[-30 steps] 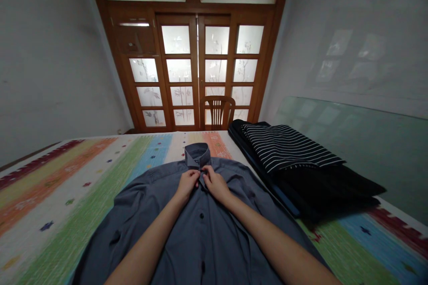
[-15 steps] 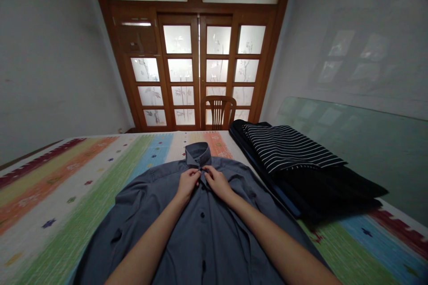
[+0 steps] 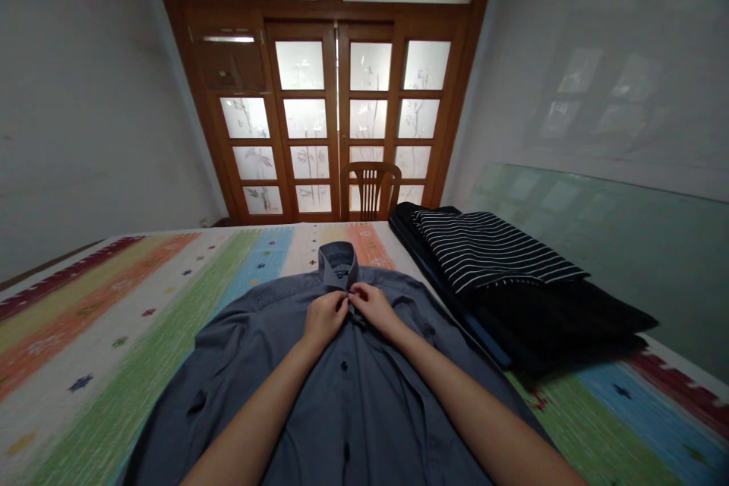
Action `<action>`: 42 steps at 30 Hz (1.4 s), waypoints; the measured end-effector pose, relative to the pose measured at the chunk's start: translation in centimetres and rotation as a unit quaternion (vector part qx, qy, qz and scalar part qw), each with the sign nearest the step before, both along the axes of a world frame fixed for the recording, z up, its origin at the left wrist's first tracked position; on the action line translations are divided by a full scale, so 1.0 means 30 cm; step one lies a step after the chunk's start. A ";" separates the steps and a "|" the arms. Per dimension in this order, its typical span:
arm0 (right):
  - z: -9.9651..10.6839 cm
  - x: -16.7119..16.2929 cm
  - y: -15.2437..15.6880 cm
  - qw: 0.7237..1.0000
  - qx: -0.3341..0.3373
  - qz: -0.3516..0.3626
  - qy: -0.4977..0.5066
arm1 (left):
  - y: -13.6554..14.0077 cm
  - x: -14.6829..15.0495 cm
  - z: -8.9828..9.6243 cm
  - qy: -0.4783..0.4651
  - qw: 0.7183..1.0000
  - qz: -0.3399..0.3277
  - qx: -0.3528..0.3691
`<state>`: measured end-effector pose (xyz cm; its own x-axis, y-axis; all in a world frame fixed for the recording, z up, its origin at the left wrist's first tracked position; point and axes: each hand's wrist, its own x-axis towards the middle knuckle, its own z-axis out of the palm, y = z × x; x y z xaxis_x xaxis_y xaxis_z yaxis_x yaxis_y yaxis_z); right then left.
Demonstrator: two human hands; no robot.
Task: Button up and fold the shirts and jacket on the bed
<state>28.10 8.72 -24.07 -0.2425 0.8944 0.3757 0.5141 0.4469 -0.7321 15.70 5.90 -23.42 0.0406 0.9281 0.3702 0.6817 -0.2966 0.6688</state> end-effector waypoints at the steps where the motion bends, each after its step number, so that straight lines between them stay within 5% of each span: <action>1: 0.002 -0.001 -0.007 1.000 0.005 -0.008 -0.011 | -0.003 0.001 0.001 0.007 1.000 -0.001 0.002; 12: 0.025 -0.002 -0.046 0.993 0.032 -0.053 -0.098 | 0.025 0.004 0.005 -0.127 0.990 0.046 -0.032; 19: 0.068 0.008 -0.074 0.987 0.047 0.023 -0.152 | 0.055 -0.019 0.012 -0.284 0.952 0.069 -0.094; 25: 0.097 0.034 -0.080 0.975 0.039 0.074 -0.205 | 0.064 -0.034 0.014 -0.332 0.933 0.077 -0.112; 32: 0.101 0.048 -0.069 0.973 -0.002 0.053 -0.225 | 0.053 -0.041 0.058 -0.275 0.952 0.053 -0.125; 42: 0.026 0.080 0.010 0.987 -0.126 0.082 -0.055 | 0.030 -0.041 0.077 0.022 0.969 -0.030 -0.243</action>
